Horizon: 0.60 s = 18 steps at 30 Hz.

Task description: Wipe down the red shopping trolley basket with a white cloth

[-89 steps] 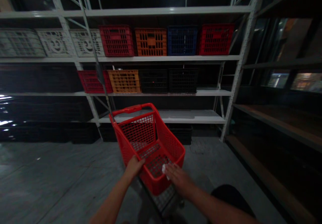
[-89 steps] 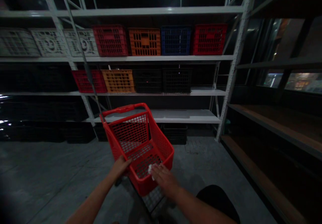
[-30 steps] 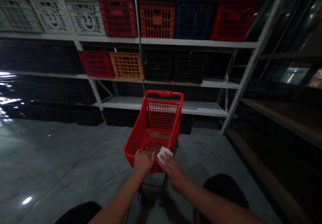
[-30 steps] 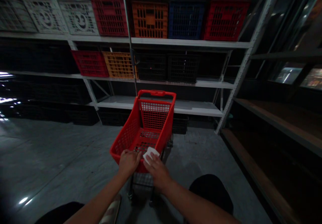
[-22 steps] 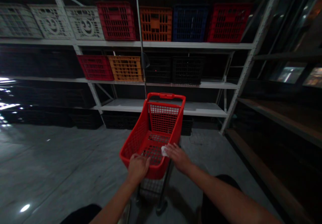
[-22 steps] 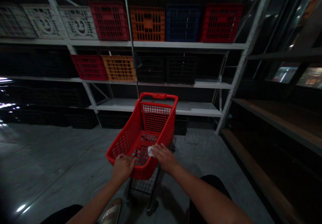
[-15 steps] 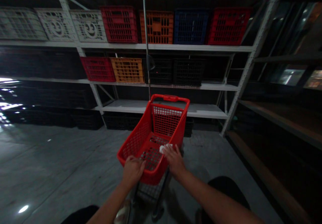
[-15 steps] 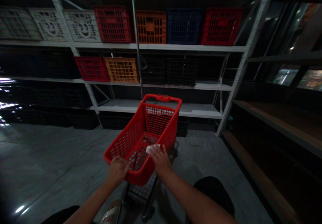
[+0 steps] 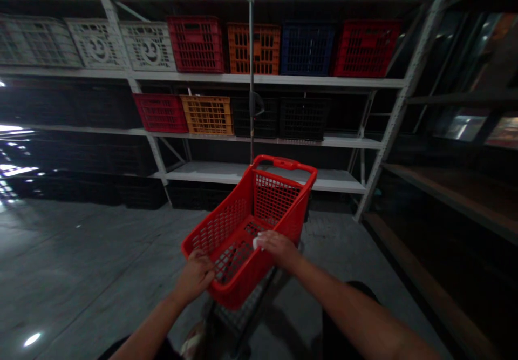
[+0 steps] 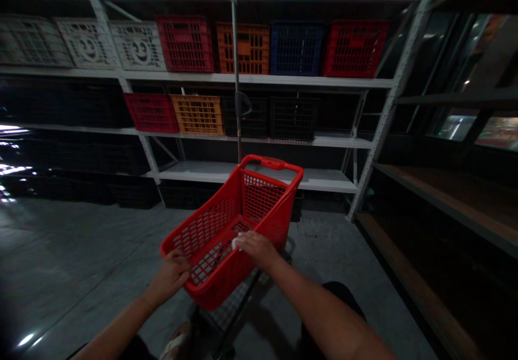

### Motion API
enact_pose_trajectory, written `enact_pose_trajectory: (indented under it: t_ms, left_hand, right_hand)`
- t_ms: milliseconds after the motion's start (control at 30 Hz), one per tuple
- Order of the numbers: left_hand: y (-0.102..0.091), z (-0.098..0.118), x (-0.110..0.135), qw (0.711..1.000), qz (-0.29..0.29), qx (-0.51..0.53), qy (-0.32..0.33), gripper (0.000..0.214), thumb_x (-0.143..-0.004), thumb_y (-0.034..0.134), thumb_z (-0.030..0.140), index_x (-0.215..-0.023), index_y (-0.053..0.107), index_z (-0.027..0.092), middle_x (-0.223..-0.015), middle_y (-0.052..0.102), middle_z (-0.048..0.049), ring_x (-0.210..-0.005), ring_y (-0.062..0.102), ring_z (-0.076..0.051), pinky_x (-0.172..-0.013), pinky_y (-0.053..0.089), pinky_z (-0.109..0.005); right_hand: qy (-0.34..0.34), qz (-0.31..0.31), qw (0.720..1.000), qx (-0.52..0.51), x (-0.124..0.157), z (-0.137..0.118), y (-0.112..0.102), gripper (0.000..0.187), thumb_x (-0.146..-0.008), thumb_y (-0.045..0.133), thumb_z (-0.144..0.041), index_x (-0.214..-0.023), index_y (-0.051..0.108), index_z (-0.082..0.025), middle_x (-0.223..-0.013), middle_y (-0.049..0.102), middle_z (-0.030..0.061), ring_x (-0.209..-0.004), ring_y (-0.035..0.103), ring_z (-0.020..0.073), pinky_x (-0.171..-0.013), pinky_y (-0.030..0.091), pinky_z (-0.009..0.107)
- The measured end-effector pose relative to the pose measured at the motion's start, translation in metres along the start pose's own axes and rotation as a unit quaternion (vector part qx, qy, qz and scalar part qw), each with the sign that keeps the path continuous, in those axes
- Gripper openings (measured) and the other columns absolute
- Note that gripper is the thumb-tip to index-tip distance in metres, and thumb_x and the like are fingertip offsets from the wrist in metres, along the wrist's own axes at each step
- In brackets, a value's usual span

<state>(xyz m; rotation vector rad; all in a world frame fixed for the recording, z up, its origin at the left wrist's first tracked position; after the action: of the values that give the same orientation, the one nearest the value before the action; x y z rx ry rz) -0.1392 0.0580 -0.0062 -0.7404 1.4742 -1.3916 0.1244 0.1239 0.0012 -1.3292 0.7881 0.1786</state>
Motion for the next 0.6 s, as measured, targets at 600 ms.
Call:
enact_pose_trajectory:
  t_ms: [600]
  left_hand:
    - [0.016,0.050,0.001,0.972,-0.027,-0.029,-0.232,0.027,-0.083,0.040,0.033,-0.090,0.062,0.018,-0.098,0.065,-0.0111,-0.094,0.056,-0.022,-0.083,0.039,-0.035]
  right_hand:
    - [0.038,0.000,0.999,0.024,-0.022,-0.086,0.057,0.044,-0.091,0.040,-0.025,-0.134,0.037,-0.020,-0.132,0.048,0.0044,-0.131,0.025,0.0197,-0.107,0.025,0.042]
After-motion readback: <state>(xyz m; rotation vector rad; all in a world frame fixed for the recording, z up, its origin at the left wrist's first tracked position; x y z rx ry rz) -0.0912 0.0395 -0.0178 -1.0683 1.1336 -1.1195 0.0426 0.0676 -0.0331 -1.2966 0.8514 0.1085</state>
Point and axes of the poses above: each hand's wrist, its own x-axis away from the middle knuckle, its own y-axis out of the palm, z = x × y, the point moved 3 cm from there along -x, towards the middle knuckle
